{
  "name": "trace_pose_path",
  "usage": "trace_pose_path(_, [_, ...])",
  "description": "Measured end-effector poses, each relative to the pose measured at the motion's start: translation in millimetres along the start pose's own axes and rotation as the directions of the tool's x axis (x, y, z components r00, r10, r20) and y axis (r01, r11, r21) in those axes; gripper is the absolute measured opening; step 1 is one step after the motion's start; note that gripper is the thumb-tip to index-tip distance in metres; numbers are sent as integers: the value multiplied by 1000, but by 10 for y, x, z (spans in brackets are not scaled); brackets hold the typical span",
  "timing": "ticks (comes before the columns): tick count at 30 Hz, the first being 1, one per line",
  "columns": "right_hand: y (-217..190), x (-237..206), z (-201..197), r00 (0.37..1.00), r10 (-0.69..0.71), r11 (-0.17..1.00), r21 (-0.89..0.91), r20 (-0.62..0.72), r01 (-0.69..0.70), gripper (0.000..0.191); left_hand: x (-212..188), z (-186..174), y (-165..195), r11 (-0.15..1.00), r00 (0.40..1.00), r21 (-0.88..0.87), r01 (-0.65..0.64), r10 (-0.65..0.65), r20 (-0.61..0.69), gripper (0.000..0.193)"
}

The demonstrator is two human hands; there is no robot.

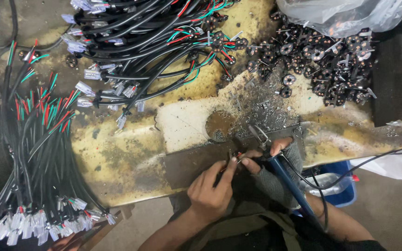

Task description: The person solders exposed wire ends to small black plastic connectors using a soldering iron and solder wire. They repeatedly pick up a connector, align wires, apply solder, and place the finished unit aside on the workbench.

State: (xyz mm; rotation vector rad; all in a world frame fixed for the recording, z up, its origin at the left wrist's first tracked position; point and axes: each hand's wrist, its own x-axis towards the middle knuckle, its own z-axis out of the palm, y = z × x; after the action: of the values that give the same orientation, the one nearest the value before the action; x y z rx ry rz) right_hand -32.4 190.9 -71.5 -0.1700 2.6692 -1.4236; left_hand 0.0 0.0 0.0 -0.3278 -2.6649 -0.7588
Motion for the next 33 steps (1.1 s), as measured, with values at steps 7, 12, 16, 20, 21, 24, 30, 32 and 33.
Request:
trace_pose_path(7, [-66, 63, -52, 986, -158, 968, -187, 55, 166, 14, 219, 33, -40, 597, 869, -652, 467, -448, 213, 13])
trace_pose_path(12, [-97, 36, 32, 997, 74, 907, 415, 18, -75, 48, 322, -43, -115, 933, 970, -268, 240, -240, 32, 13])
trace_pose_path(16, [-139, 29, -74, 995, -88, 939, 330, -42, 97, 42, 492, -39, -260, 941, 941, -28, 337, -338, -35, 10])
trace_pose_path(20, [-145, 85, -181, 834, 275, 176, 828, 479, -533, 20, 621, -2, -307, 914, 917, -80, 399, -398, 28, 10])
trace_pose_path(21, [-159, 107, -184, 930, 130, 478, 800, 344, -363, 20, 644, 5, -300, 914, 918, -89, 397, -396, 33, 11])
trace_pose_path(24, [-227, 126, -182, 952, -149, 749, 659, 266, -67, 20, 628, -37, -293, 897, 911, -162, 412, -402, 92, 14])
trace_pose_path(30, [-282, 115, -198, 975, -209, 930, 324, 70, 176, 49, 366, -108, -163, 751, 844, -389, 534, -443, 303, 9])
trace_pose_path(32, [-260, 39, -192, 992, -122, 903, 413, -21, 119, 56, 310, -77, -145, 784, 868, -375, 495, -428, 251, 9])
trace_pose_path(33, [-232, 2, -184, 990, -133, 928, 346, -39, 138, 48, 294, -63, -149, 801, 881, -369, 472, -413, 229, 10])
